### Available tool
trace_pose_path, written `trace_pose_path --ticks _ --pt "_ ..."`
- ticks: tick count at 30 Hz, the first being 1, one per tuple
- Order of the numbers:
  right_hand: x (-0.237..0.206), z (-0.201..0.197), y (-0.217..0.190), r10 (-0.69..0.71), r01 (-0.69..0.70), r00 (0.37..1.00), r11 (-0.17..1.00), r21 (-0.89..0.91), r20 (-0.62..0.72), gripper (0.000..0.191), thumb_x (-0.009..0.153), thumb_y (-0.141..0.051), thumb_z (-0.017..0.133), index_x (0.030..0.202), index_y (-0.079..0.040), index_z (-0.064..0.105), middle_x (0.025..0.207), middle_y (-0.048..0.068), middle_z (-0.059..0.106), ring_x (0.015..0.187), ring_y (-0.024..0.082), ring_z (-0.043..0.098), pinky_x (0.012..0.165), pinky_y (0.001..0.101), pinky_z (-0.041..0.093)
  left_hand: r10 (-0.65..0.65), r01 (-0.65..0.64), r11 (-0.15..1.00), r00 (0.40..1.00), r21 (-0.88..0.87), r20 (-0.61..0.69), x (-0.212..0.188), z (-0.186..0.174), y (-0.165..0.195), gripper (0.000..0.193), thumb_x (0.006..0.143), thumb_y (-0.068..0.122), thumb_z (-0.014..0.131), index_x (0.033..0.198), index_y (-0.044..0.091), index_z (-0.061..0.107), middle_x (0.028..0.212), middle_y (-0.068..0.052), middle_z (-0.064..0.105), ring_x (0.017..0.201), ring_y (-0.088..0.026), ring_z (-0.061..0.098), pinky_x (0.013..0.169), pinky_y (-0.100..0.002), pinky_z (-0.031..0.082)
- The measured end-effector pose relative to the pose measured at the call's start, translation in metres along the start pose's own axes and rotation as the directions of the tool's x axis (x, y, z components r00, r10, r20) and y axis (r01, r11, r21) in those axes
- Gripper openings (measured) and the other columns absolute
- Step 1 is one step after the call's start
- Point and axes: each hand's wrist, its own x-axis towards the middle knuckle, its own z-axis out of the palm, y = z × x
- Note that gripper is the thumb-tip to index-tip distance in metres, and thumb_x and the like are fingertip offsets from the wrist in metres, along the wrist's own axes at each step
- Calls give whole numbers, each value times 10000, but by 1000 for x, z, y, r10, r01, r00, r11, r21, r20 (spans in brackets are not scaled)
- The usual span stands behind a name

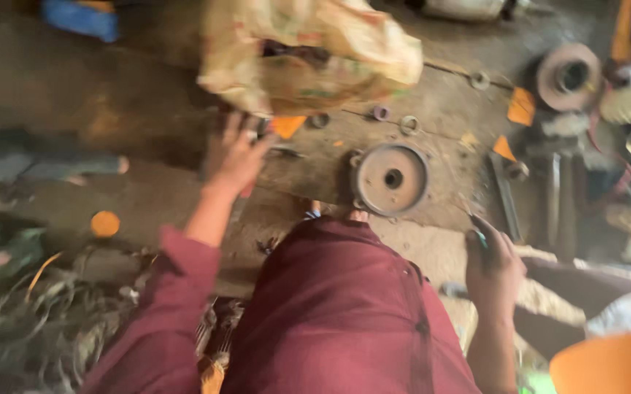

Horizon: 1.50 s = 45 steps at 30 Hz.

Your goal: The person works at a cluttered wooden workbench fitting a metal rotor shaft into a circular pump housing, tapping and pressing the shaft by hand, then using a screwdriver on the housing and handling small rings and fasteners while another person stands nearby.

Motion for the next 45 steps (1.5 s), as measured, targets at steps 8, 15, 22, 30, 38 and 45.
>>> trace_pose_path --ticks 8,15,22,30,38,45 --pt "-8 -4 -42 47 -58 988 996 67 148 240 950 -141 686 1181 -94 732 1001 150 732 890 346 717 757 408 553 478 -478 761 870 439 120 0 -29 -9 555 891 398 836 1420 375 670 1561 -139 486 1470 -461 381 1257 -697 236" --pt "-8 -27 -54 47 -45 939 999 -13 342 263 896 -144 711 1152 -136 771 854 114 715 730 330 707 670 415 556 429 -401 873 903 277 -43 -12 -25 30 490 926 332 825 1360 149 693 1393 -137 564 1345 -397 488 1160 -606 361" --pt "-23 -9 8 259 -246 958 963 112 -126 286 968 -138 681 1242 -56 680 978 128 729 826 276 734 747 390 554 483 -485 873 875 -58 -42 -29 37 106 284 1025 221 738 1278 108 675 1281 -69 648 1233 -305 607 1097 -453 485" --pt "-40 36 41 249 -253 965 967 -35 -79 156 948 -193 720 1018 -57 690 954 148 681 900 367 662 771 463 520 175 -91 826 980 -556 100 -11 117 175 303 1031 217 708 1211 -5 608 1201 -168 615 1126 -321 625 1003 -429 511" --pt "-41 13 85 301 -296 948 953 58 -103 172 925 -201 728 1053 -88 703 1034 132 660 909 354 674 768 443 535 -33 -11 725 998 -688 -51 -27 167 196 147 1077 64 621 1205 -5 604 1184 -152 618 1089 -236 650 959 -345 555" --pt "-2 21 131 142 -146 988 987 -71 -63 198 873 -189 733 1040 -88 697 1024 155 649 968 420 638 814 487 516 -10 -54 851 993 -522 -118 -34 197 232 185 1073 111 575 1229 19 611 1181 -153 636 1099 -273 638 969 -387 523"
